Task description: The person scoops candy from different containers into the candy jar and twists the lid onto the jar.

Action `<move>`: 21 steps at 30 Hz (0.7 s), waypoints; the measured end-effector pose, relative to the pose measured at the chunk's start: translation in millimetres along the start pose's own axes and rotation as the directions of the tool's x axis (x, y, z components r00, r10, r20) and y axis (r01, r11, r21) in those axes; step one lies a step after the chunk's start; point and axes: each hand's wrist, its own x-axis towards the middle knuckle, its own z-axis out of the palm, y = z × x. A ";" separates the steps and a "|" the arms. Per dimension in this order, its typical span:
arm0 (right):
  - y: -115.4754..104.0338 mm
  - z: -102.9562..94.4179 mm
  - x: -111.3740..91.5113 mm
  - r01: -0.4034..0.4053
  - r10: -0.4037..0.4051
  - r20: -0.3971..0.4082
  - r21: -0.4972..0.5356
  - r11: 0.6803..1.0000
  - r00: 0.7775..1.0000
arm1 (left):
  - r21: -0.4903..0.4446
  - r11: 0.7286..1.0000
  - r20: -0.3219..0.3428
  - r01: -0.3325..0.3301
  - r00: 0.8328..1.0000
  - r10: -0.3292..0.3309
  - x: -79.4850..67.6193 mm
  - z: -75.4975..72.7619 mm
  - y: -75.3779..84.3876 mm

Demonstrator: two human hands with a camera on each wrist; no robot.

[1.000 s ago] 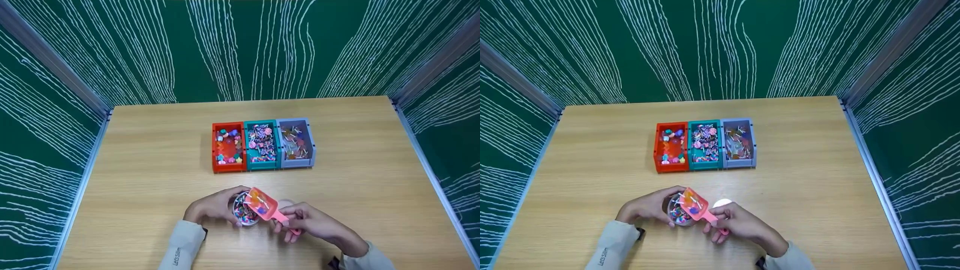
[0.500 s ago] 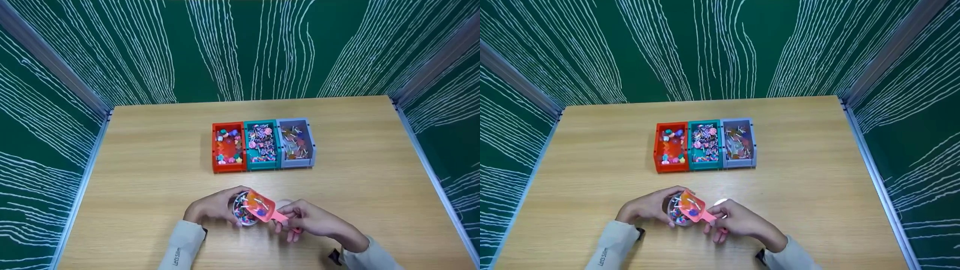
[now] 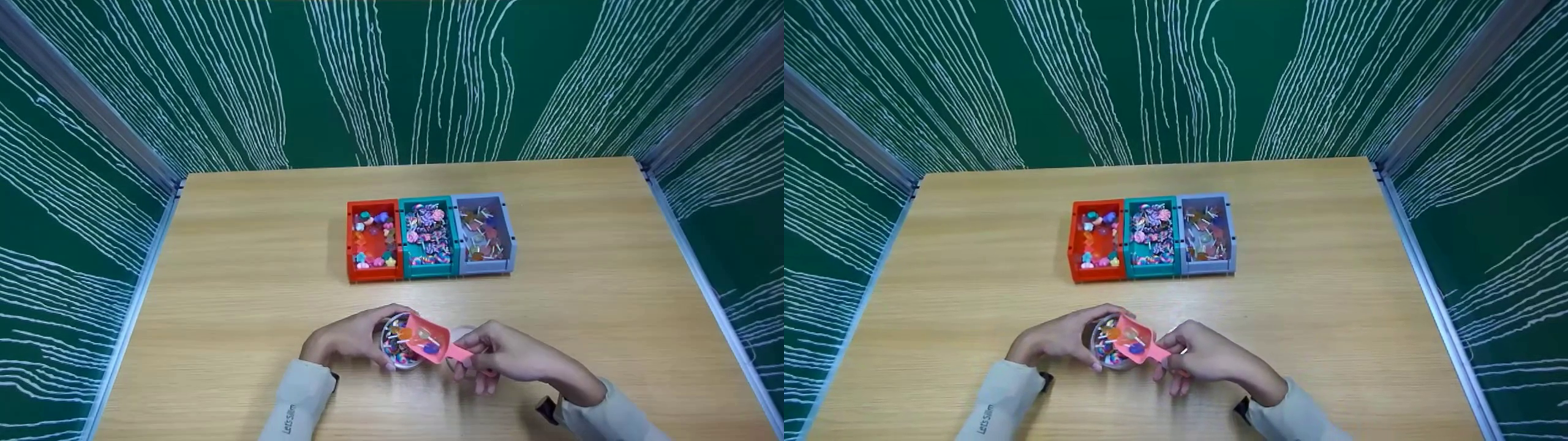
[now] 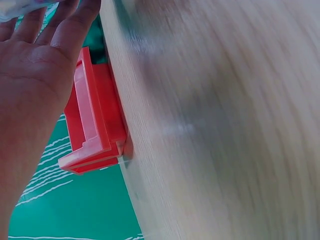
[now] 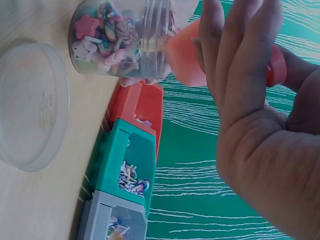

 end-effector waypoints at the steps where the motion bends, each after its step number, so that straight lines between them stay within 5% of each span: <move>1: -1.1 0.2 -0.1 -0.002 0.002 0.001 0.001 1.000 1.000 | 0.000 1.000 -0.001 -0.002 1.000 0.002 0.1 0.0 0.1; 21: -28.9 6.1 3.3 -0.094 0.093 -0.010 -0.114 0.989 0.996 | 0.028 1.000 -0.018 0.006 1.000 -0.006 -2.5 0.3 3.3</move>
